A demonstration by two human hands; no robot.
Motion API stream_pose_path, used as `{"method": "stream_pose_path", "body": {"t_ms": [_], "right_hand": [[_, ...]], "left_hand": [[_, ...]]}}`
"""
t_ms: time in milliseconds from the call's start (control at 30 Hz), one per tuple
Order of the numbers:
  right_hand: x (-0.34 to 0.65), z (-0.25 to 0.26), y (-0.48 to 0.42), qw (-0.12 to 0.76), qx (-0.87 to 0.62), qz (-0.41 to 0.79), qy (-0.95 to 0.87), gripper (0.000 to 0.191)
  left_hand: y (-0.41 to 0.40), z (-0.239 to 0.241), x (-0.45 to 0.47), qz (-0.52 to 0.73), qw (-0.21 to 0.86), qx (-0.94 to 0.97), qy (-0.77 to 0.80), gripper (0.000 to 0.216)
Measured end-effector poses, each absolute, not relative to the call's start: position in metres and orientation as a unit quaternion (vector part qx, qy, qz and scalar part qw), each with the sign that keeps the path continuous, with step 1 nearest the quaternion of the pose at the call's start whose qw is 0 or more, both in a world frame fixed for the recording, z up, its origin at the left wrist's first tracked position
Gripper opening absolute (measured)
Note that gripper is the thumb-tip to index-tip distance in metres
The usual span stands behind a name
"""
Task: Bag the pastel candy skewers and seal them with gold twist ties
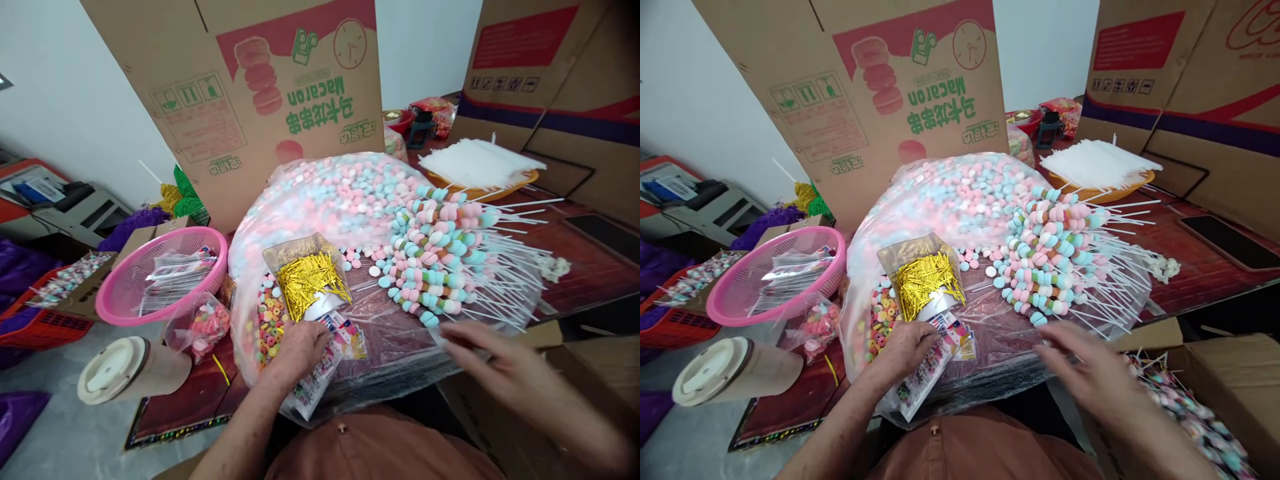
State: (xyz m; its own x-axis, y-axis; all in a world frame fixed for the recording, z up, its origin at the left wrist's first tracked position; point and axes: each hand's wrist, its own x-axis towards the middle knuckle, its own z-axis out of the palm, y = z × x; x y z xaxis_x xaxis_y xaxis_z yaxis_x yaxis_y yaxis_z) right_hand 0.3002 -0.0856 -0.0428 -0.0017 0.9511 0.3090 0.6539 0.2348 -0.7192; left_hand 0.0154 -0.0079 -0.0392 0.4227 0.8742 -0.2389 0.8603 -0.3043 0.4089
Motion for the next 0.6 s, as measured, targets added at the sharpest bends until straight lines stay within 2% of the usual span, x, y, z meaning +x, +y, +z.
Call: {"method": "stream_pose_path", "body": {"t_ms": [100, 133, 200, 267, 333, 467, 600], "right_hand": [[0.232, -0.042, -0.038, 0.361, -0.481, 0.195, -0.775, 0.048], [0.210, -0.040, -0.028, 0.352, -0.435, 0.205, -0.803, 0.041], [0.177, -0.038, -0.017, 0.362, -0.371, 0.237, -0.822, 0.014], [0.158, -0.037, -0.015, 0.396, -0.385, 0.276, -0.787, 0.017], [0.153, -0.038, -0.016, 0.414, -0.425, 0.333, -0.733, 0.020], [0.167, -0.035, -0.017, 0.423, -0.458, 0.384, -0.681, 0.020], [0.184, -0.029, -0.018, 0.422, -0.418, 0.382, -0.708, 0.008]], "left_hand": [[-0.006, -0.018, 0.004, 0.012, 0.255, 0.835, 0.487, 0.030], [-0.007, -0.012, 0.001, 0.015, 0.261, 0.841, 0.473, 0.031], [-0.012, -0.002, -0.004, 0.040, 0.249, 0.842, 0.478, 0.028], [-0.018, 0.001, -0.004, 0.106, 0.201, 0.821, 0.524, 0.023], [-0.023, -0.003, -0.001, 0.187, 0.190, 0.783, 0.562, 0.031], [-0.023, -0.019, 0.010, 0.277, 0.371, 0.688, 0.559, 0.016], [-0.014, -0.023, 0.015, 0.264, 0.460, 0.675, 0.513, 0.018]]}}
